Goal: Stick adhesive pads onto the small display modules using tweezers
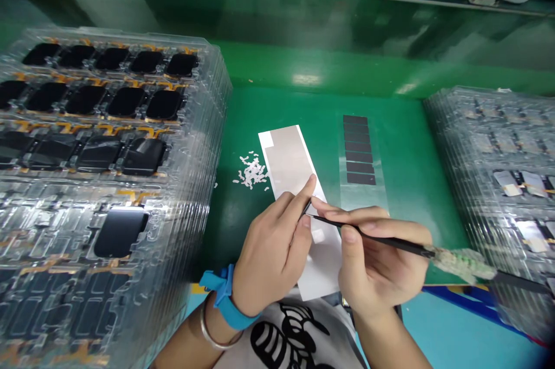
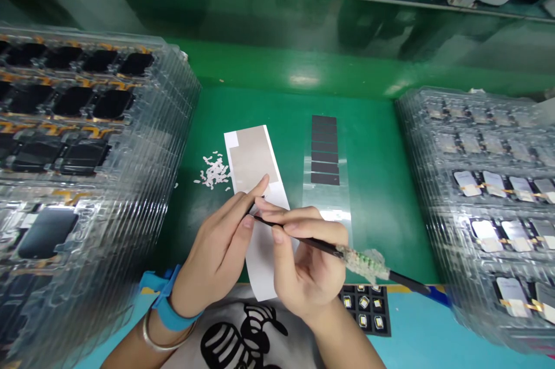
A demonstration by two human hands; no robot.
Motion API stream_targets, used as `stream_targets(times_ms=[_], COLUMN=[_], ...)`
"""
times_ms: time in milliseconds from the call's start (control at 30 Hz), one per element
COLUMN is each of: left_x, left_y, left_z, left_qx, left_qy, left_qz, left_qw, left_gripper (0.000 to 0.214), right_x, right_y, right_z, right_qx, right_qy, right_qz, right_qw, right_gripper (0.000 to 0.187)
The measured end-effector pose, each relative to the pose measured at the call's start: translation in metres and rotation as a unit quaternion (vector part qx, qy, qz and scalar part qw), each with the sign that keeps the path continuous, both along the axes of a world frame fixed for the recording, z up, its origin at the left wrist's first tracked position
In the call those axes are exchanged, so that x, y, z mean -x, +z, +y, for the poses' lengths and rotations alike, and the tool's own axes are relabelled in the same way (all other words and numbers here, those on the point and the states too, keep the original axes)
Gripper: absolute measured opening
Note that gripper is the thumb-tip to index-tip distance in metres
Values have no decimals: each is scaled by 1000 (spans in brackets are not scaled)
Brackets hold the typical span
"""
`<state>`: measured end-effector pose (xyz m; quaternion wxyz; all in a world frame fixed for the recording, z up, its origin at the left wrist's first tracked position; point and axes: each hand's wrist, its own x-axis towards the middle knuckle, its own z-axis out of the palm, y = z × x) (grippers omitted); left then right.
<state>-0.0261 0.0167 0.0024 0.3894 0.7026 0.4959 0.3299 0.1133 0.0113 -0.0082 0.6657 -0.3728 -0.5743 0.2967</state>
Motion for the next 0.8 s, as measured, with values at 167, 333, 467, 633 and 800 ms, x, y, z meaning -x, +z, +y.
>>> stream_targets(times_ms=[167,333,467,633,800], left_x=[0,0,1,1,2], left_y=[1,0,1,2,0], left_z=[1,0,0,1,0], left_qx=[3,3,1,6,9], left_qy=[-2,-3,-1,-4,-8], left_qz=[3,0,2,6,-2], left_qw=[1000,1000,1000,1000,1000], left_gripper=[52,52,53,54,54], right_x=[1,2,2,1,1], right_y=[0,1,1,1,1], right_z=[1,2,2,2,2], right_qx=[3,-3,3,-4,-16], right_qy=[-7,-5,-9,-9,-7], right_qz=[13,25,20,20,0], right_qw=[1000,1000,1000,1000,1000], right_gripper=[32,34,33,33,33])
